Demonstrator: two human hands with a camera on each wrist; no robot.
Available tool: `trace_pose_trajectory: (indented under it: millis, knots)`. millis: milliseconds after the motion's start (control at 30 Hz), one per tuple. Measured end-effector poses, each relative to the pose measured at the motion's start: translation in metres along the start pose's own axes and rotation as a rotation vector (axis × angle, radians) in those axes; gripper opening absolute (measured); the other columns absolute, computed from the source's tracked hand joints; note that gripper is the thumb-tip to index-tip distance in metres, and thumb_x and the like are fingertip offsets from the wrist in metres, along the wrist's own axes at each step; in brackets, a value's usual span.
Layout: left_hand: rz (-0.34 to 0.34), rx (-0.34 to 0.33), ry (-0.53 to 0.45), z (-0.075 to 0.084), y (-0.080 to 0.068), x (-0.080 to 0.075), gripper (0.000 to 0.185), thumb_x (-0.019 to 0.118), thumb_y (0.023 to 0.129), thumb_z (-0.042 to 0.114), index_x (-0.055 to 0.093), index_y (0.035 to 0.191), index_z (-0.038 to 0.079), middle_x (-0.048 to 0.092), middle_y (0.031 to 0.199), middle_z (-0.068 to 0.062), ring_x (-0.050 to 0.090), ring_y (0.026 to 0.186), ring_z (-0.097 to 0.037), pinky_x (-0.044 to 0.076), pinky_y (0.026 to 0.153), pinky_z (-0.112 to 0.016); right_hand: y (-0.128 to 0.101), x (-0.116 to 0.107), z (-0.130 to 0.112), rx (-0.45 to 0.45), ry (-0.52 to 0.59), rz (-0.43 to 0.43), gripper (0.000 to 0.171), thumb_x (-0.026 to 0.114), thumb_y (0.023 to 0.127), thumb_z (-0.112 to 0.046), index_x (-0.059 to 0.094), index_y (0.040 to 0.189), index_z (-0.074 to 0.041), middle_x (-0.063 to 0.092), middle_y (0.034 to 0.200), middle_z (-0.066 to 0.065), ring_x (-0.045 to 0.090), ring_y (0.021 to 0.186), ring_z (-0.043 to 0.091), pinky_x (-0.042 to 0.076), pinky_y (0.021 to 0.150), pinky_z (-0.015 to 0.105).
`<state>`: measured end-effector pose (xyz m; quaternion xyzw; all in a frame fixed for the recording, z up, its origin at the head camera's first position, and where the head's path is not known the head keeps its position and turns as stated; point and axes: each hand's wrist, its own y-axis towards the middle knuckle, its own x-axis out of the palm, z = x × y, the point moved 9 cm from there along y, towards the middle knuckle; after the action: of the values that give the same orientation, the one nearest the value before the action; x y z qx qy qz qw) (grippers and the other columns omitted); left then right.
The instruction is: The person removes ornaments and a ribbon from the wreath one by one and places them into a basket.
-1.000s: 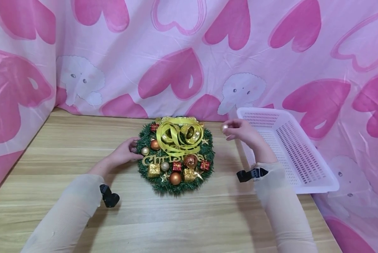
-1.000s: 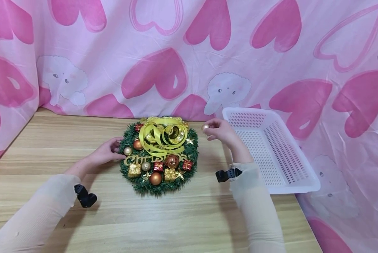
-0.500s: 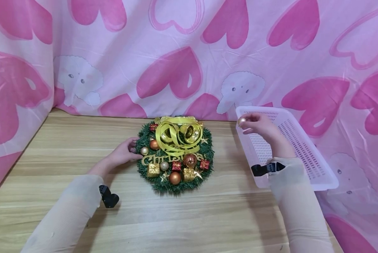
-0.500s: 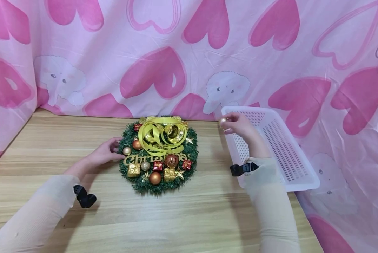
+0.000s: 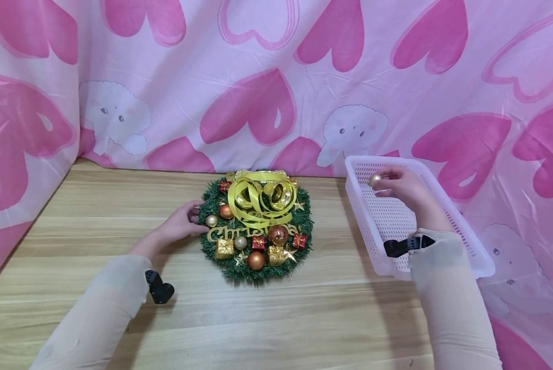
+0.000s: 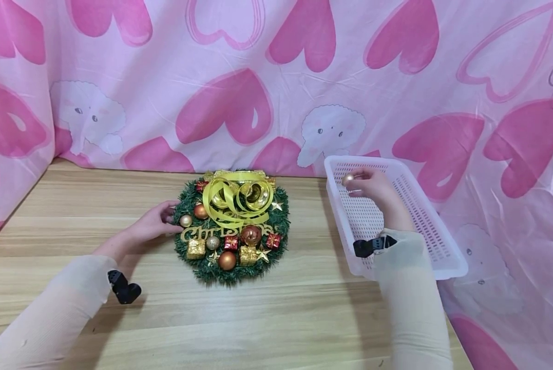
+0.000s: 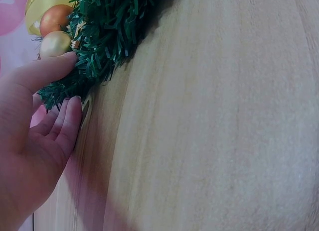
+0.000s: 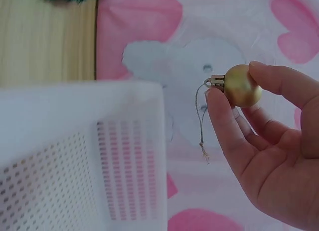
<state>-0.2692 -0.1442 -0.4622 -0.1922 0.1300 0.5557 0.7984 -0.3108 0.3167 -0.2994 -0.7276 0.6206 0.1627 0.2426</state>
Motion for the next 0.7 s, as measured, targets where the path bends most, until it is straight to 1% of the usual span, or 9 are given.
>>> trace_pose_trajectory:
  millis: [133, 267, 400, 567, 700]
  knots:
    - [0.000, -0.011, -0.009, 0.001, 0.000, 0.001, 0.086, 0.072, 0.078, 0.012, 0.021, 0.145, -0.001, 0.043, 0.127, -0.028, 0.049, 0.102, -0.031, 0.051, 0.070, -0.024, -0.001, -0.007, 0.010, 0.015, 0.006, -0.016, 0.027, 0.063, 0.089, -0.013, 0.055, 0.110, 0.001, 0.063, 0.084, -0.014, 0.063, 0.080, 0.004, 0.056, 0.073, 0.023]
    - [0.005, -0.015, 0.013, 0.002, -0.001, 0.000, 0.086, 0.073, 0.078, 0.013, 0.022, 0.145, -0.001, 0.042, 0.128, -0.028, 0.048, 0.105, -0.032, 0.050, 0.074, -0.025, -0.001, -0.011, 0.022, 0.044, -0.019, -0.047, 0.032, 0.059, 0.091, -0.015, 0.051, 0.115, 0.005, 0.063, 0.084, -0.017, 0.063, 0.080, 0.003, 0.055, 0.075, 0.022]
    - [0.007, -0.011, 0.025, 0.002, -0.001, 0.000, 0.086, 0.072, 0.078, 0.013, 0.022, 0.145, -0.001, 0.042, 0.128, -0.029, 0.048, 0.106, -0.033, 0.050, 0.075, -0.027, 0.000, -0.015, 0.035, 0.083, -0.030, -0.064, 0.031, 0.056, 0.093, -0.015, 0.049, 0.115, 0.005, 0.063, 0.081, -0.020, 0.062, 0.078, 0.000, 0.054, 0.076, 0.021]
    - [0.006, -0.013, 0.028, 0.002, -0.001, 0.000, 0.086, 0.073, 0.077, 0.013, 0.021, 0.145, -0.001, 0.042, 0.129, -0.029, 0.047, 0.107, -0.035, 0.050, 0.077, -0.028, -0.002, -0.017, 0.045, 0.129, -0.037, -0.063, 0.031, 0.056, 0.093, -0.014, 0.047, 0.114, 0.007, 0.062, 0.078, -0.019, 0.063, 0.077, 0.000, 0.054, 0.074, 0.020]
    - [0.004, -0.012, 0.026, 0.002, -0.001, 0.000, 0.087, 0.073, 0.077, 0.015, 0.021, 0.145, -0.001, 0.042, 0.129, -0.029, 0.047, 0.109, -0.035, 0.050, 0.078, -0.029, -0.002, -0.019, 0.054, 0.168, -0.061, -0.074, 0.027, 0.057, 0.092, -0.017, 0.051, 0.110, 0.003, 0.062, 0.077, -0.020, 0.062, 0.076, -0.001, 0.054, 0.074, 0.020]
